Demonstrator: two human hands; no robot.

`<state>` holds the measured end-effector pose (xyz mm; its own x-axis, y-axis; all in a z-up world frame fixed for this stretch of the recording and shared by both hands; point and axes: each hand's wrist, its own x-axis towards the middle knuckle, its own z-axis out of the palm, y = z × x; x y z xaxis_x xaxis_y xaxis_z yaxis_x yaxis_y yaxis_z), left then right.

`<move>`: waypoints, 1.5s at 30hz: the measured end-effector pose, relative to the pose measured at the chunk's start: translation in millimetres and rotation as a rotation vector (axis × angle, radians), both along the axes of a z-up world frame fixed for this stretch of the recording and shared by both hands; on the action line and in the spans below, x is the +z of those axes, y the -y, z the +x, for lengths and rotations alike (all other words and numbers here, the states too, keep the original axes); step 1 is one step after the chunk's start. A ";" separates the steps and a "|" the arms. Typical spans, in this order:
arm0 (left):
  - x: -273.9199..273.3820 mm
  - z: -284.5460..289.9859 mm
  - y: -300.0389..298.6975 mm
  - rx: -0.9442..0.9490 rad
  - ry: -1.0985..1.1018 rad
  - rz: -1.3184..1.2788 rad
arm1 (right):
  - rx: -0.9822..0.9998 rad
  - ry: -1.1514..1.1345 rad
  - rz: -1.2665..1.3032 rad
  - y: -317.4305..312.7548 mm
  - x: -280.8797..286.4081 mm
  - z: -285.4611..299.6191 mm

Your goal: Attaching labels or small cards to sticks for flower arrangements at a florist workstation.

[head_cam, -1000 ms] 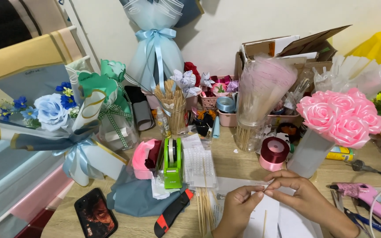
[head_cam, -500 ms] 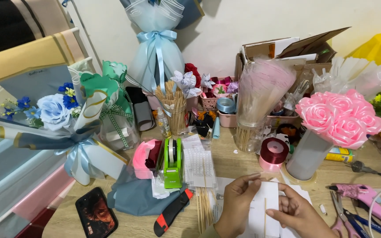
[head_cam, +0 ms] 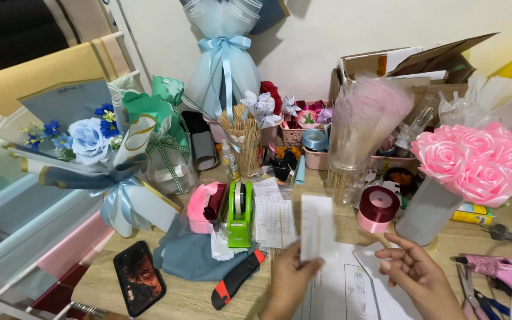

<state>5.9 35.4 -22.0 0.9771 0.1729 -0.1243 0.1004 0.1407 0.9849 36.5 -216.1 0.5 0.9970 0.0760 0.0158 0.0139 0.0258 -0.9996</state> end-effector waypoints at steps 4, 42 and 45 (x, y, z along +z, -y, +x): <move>14.8 25.8 -42.1 0.227 0.184 0.308 | -0.002 -0.037 -0.002 20.4 -20.8 5.7; -111.0 39.6 -27.7 0.410 -0.230 1.992 | -0.163 -0.161 0.073 75.0 -56.0 -21.8; -105.2 37.3 -35.0 0.377 -0.218 1.984 | -0.164 -0.166 0.118 75.6 -62.4 -20.1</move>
<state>43.2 70.3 -127.1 0.8652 0.3413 0.3673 0.4440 -0.8619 -0.2450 16.4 -291.7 -61.9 0.9855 -0.0799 -0.1496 -0.1361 0.1535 -0.9787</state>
